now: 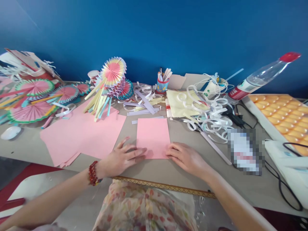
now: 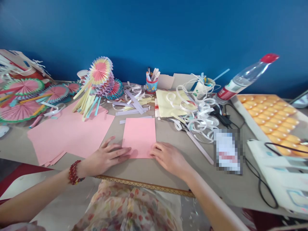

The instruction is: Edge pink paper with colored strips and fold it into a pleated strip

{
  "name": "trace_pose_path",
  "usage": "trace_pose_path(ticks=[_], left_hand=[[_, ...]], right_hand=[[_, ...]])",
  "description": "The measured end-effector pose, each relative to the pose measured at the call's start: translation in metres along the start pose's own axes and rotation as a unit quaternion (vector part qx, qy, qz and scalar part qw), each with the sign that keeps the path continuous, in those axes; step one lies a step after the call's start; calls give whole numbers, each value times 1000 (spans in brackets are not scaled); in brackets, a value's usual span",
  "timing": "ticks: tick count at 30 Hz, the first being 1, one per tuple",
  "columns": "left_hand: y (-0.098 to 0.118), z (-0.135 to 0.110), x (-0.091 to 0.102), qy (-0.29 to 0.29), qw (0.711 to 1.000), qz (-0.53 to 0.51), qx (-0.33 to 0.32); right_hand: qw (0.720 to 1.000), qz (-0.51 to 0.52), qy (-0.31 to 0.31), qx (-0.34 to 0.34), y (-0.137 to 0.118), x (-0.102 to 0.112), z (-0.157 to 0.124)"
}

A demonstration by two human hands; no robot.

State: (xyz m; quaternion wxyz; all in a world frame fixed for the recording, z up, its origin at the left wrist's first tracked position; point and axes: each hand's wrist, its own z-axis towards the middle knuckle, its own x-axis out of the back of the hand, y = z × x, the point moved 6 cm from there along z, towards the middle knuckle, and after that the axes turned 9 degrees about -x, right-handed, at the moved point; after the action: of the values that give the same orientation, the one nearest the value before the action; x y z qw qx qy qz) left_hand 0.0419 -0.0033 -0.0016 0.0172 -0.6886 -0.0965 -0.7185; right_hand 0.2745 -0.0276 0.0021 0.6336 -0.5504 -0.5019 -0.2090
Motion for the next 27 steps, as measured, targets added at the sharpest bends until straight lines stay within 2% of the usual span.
trace_pose_path(ticks=[9, 17, 20, 23, 27], left_hand=[[12, -11, -2, -19, 1000, 8, 11], [15, -22, -5, -39, 999, 9, 19], [21, -11, 2, -17, 1000, 13, 20], [31, 12, 7, 5, 999, 18, 36], [43, 40, -2, 5, 999, 2, 39]], right_hand=[[1000, -14, 2, 2, 2, -3, -1], [999, -14, 38, 24, 1, -1, -2], [999, -13, 42, 31, 1, -2, -2], [998, -13, 42, 33, 1, -2, -2], [998, -18, 42, 34, 2, -4, -2]])
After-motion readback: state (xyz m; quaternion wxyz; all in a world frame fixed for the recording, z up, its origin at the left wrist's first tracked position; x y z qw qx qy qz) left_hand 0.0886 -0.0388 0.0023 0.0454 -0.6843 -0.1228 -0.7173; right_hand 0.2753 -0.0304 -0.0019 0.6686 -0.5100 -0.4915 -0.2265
